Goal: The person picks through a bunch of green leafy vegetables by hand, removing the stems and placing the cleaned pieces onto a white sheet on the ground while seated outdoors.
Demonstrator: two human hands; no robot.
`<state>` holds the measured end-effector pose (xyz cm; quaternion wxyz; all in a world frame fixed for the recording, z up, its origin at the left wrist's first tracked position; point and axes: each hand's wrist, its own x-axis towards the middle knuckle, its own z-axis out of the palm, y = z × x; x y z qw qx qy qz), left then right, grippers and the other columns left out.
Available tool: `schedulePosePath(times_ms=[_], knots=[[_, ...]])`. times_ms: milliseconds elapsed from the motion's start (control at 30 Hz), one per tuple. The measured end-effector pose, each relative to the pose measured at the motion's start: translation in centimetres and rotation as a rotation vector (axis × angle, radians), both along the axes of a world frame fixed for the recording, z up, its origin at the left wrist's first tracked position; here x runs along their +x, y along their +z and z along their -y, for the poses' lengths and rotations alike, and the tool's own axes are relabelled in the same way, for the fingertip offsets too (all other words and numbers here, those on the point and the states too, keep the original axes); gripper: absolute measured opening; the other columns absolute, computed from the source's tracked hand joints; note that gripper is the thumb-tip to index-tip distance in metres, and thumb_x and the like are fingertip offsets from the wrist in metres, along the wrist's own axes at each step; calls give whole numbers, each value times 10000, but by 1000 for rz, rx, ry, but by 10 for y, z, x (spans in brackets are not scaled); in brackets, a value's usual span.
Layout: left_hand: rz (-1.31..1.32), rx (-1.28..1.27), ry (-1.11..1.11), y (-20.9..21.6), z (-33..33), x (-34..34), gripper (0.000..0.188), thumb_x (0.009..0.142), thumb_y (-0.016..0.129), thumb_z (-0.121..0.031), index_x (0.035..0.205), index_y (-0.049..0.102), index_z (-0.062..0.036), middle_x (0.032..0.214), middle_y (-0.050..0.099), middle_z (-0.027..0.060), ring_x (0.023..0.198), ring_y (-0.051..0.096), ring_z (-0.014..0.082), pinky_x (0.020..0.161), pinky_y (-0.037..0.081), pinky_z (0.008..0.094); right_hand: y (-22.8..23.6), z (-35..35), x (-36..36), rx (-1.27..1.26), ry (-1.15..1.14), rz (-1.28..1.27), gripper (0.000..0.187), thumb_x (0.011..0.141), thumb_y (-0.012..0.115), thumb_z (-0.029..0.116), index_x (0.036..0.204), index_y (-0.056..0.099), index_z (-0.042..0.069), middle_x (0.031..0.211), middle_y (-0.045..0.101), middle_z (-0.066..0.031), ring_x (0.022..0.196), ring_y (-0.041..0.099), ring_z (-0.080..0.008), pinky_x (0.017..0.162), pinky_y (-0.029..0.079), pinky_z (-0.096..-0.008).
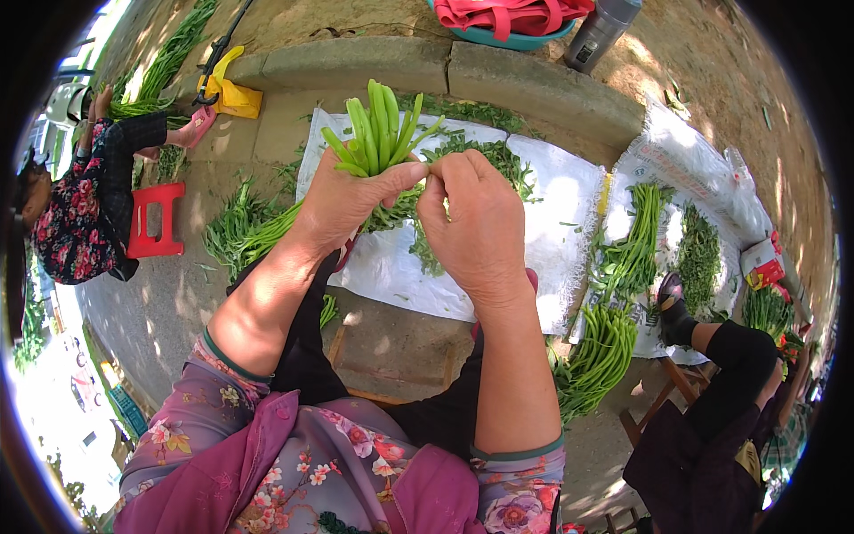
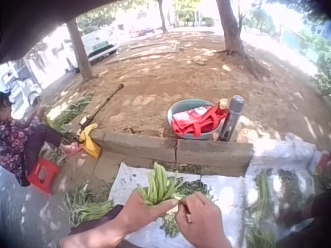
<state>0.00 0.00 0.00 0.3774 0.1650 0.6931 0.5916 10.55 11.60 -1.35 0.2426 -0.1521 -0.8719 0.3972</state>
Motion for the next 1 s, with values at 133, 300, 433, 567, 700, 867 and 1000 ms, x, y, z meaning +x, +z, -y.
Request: schedulePosePath(times_ms=[133,300,433,567,700,867,1000], knots=[[0,46,40,-1,-3,4,173,779,695,-103,896,641,12,785,634,23,701,553,70,595,450,243,-1,0,-2,59,-28,-10,82,721,588,26,744,509,37,705,527,-116,628,539,-309,540,434,-383],[178,194,114,-4,-6,10,111,790,689,-82,845,625,-11,727,598,9,604,522,72,514,409,220,5,5,-4,-159,-102,-35,83,723,577,7,700,500,26,649,522,-98,555,538,-236,509,432,-334],[281,326,140,-8,-9,11,103,790,687,-78,824,606,-26,700,578,7,562,501,83,489,389,216,13,10,-5,-407,-158,-36,104,760,564,9,674,507,16,609,550,-58,517,521,-112,480,416,-268],[384,380,139,-12,-10,13,112,794,682,-99,803,592,-34,679,564,12,545,488,90,486,375,216,13,7,-3,-695,-195,12,109,791,565,30,688,535,11,612,563,-7,547,478,-31,486,390,-209],[389,367,118,-9,-13,13,122,800,676,-111,785,578,-39,665,551,15,544,482,93,487,369,218,10,3,-1,-732,-209,-38,86,801,571,44,722,571,10,621,551,22,560,453,-16,500,375,-190],[444,450,69,-11,-5,1,172,808,677,-155,834,569,-23,686,527,23,579,452,107,565,377,231,10,-20,6,-920,-250,-36,106,839,563,75,797,623,-1,679,561,39,588,422,-18,535,351,-178],[445,329,60,-10,-6,-4,153,807,679,-106,834,546,-34,709,518,20,588,458,108,567,385,230,-1,-36,14,-633,-289,30,152,831,628,127,804,628,-22,695,596,15,599,475,-47,547,390,-209]])
